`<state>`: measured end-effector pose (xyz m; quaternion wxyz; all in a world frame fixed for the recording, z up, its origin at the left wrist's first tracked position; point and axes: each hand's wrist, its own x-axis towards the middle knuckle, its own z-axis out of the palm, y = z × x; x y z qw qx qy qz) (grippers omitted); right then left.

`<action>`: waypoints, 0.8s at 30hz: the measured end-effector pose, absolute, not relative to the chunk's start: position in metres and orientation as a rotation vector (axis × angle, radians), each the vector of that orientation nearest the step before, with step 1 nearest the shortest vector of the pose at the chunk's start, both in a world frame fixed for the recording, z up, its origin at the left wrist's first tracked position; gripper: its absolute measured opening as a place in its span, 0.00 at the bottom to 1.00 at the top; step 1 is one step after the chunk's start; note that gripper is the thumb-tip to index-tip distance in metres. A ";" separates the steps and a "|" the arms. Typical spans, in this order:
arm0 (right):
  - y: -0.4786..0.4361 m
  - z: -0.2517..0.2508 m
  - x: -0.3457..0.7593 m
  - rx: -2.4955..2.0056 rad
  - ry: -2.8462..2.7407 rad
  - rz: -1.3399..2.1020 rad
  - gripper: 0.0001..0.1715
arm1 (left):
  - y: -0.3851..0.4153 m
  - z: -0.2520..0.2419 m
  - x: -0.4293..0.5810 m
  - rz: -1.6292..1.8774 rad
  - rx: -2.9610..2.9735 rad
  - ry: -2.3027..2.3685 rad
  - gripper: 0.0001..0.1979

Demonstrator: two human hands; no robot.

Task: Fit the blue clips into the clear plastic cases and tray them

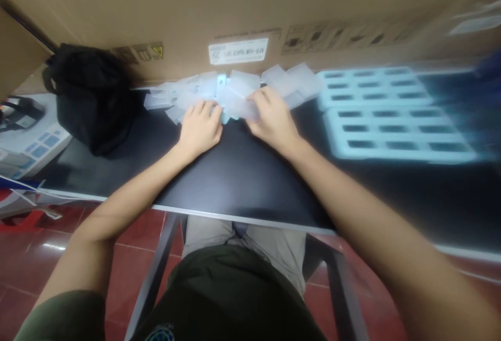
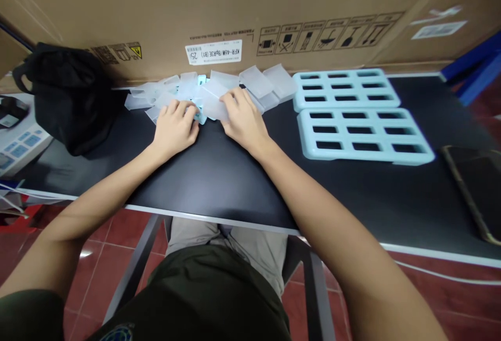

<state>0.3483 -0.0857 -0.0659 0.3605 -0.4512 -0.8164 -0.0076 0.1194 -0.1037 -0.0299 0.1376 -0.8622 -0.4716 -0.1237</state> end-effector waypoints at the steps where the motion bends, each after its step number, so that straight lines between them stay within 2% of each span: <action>1: -0.085 -0.066 0.349 -1.158 -2.101 -0.023 0.22 | -0.098 -0.030 0.121 -0.365 -2.487 -1.351 0.16; 9: -0.085 -0.067 0.352 -1.141 -2.093 0.000 0.22 | -0.081 -0.030 0.118 -0.390 -2.547 -1.226 0.11; 17: -0.087 -0.067 0.352 -1.134 -2.075 0.021 0.25 | -0.090 -0.036 0.109 -0.626 -2.628 -1.008 0.10; 21: -0.095 -0.046 0.359 -1.133 -2.041 -0.009 0.30 | -0.109 -0.037 0.113 -0.805 -2.777 -0.933 0.10; 24: -0.106 -0.021 0.376 -1.134 -2.020 -0.021 0.30 | -0.119 -0.039 0.122 -0.807 -2.897 -0.850 0.10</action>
